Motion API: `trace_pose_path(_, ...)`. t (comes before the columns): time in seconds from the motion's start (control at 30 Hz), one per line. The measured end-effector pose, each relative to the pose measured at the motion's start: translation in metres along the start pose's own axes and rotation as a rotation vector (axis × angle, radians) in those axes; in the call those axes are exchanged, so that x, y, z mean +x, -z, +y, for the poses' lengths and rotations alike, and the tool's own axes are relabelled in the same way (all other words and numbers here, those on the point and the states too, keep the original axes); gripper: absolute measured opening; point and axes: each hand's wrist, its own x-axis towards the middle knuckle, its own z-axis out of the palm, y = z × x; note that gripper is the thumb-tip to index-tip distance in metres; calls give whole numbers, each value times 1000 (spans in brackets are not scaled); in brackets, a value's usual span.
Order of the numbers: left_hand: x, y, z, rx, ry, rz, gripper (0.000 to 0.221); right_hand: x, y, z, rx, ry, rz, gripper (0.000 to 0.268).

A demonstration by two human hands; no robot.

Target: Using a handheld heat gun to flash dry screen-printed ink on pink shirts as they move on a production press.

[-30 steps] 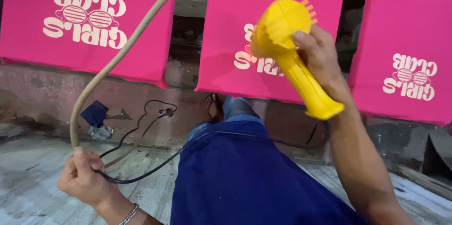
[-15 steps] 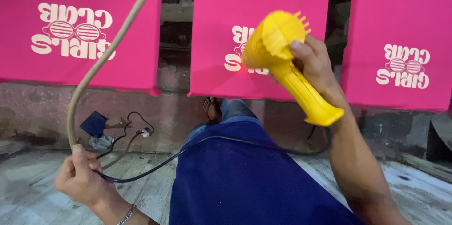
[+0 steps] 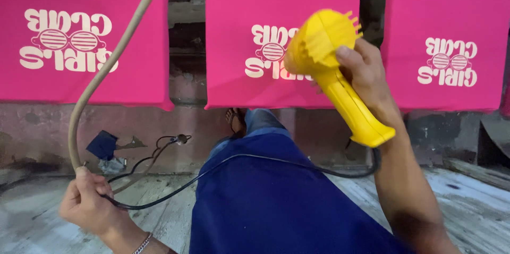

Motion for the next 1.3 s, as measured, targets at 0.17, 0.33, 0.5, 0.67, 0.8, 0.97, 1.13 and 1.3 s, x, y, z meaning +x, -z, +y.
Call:
trace_pose_path(0.17, -1, -10, 15, -44, 18, -2, 50, 8, 18, 59, 125, 36, -116, 45)
trace_pose_path(0.33, 4, -8, -2, -49, -8, -33, 53, 5, 40, 80, 150, 82, -89, 46)
trace_pose_path(0.5, 7, -6, -2, -58, -14, -26, 51, -11, 56, 43, 2, 54, -44, 52)
trace_pose_path(0.67, 9, -12, 11, -12, -5, -37, 50, 16, 38, 87, 204, 35, 51, 40)
trace_pose_path(0.8, 10, -14, 20, 6, -19, -25, 47, 16, 30, 59, 365, 69, 56, 51)
trace_pose_path(0.97, 17, -15, 5, 5, 14, -20, 44, 12, 54, 80, 175, 13, 82, 48)
trace_pose_path(1.13, 25, -18, -6, -81, -46, -80, 47, 13, 18, 36, 291, 63, 26, 52)
trace_pose_path(1.3, 22, -16, -5, 60, -68, -41, 52, -2, 64, 61, -85, -35, 156, 37)
